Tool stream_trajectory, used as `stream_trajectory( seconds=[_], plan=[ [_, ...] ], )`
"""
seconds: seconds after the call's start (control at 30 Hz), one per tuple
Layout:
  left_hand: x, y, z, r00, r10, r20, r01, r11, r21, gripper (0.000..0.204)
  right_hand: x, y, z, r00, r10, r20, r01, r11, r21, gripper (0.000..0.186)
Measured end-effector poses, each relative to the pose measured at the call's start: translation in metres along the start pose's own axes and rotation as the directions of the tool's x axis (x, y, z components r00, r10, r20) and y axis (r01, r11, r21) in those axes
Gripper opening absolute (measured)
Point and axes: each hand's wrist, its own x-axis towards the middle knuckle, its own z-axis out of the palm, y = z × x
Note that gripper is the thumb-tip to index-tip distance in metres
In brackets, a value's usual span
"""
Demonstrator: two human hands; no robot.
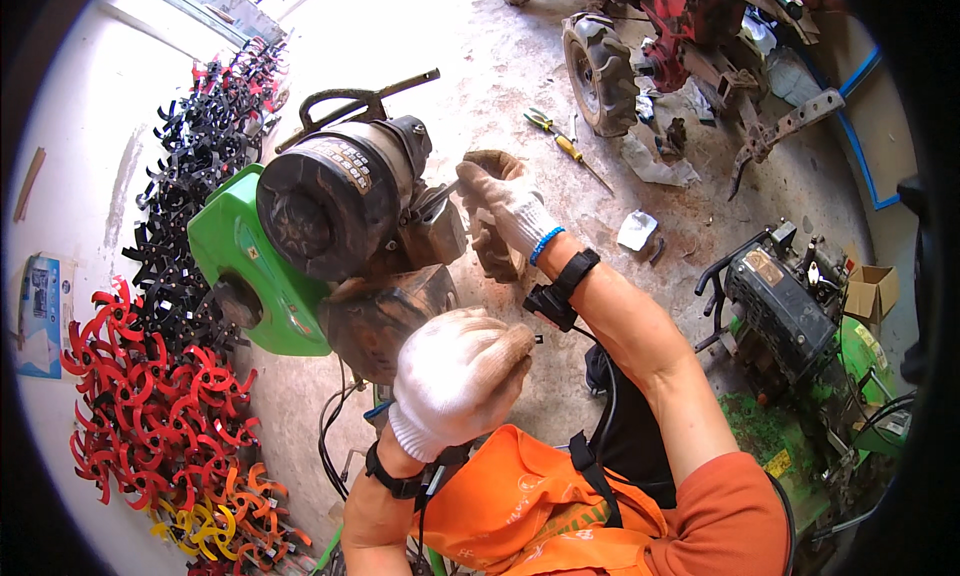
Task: The person uses a wrench to loosen and remove a bolt from a small green engine. They then use a screwdriver to adjust a component inside the engine's carburetor area. The person continues to manipulate the engine parts with both hands.
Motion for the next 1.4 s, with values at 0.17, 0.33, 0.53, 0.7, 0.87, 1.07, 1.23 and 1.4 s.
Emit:
stream_trajectory(
  seconds=[0.17,0.33,0.53,0.7,0.87,1.07,1.23,1.4],
  plan=[
    [-0.002,0.001,0.001,0.999,-0.049,0.014,0.049,0.999,-0.006,0.037,0.012,-0.002,-0.004,0.997,0.039,0.067,-0.035,0.998,-0.057,0.040],
    [-0.005,0.000,0.001,0.998,-0.063,0.018,0.063,0.998,0.002,0.038,0.029,-0.007,0.012,0.991,-0.102,0.084,0.097,0.993,0.060,0.049],
    [-0.007,-0.001,0.001,0.998,-0.055,0.024,0.055,0.998,0.003,0.039,0.044,-0.027,0.031,0.974,-0.175,0.144,0.167,0.984,0.069,0.045],
    [-0.007,-0.001,0.000,0.997,-0.059,0.048,0.059,0.998,0.005,0.039,0.043,-0.027,0.036,0.981,-0.141,0.132,0.112,0.972,0.208,0.043],
    [-0.006,-0.001,0.001,0.998,-0.059,0.038,0.058,0.998,0.020,0.039,0.040,-0.019,0.024,0.987,-0.118,0.109,0.100,0.983,0.156,0.042],
    [-0.003,0.001,0.002,0.998,-0.056,0.025,0.055,0.998,0.031,0.038,0.017,-0.009,0.005,0.999,-0.036,0.031,0.033,0.996,0.084,0.042],
    [-0.003,0.003,0.001,0.996,-0.079,0.043,0.078,0.997,0.027,0.037,0.003,-0.009,0.005,0.997,-0.070,0.010,0.069,0.997,0.046,0.042],
    [-0.003,-0.001,0.003,0.999,-0.038,0.004,0.038,0.999,0.017,0.036,-0.006,-0.013,-0.006,0.995,-0.019,0.093,0.017,0.999,0.028,0.050]
  ],
)
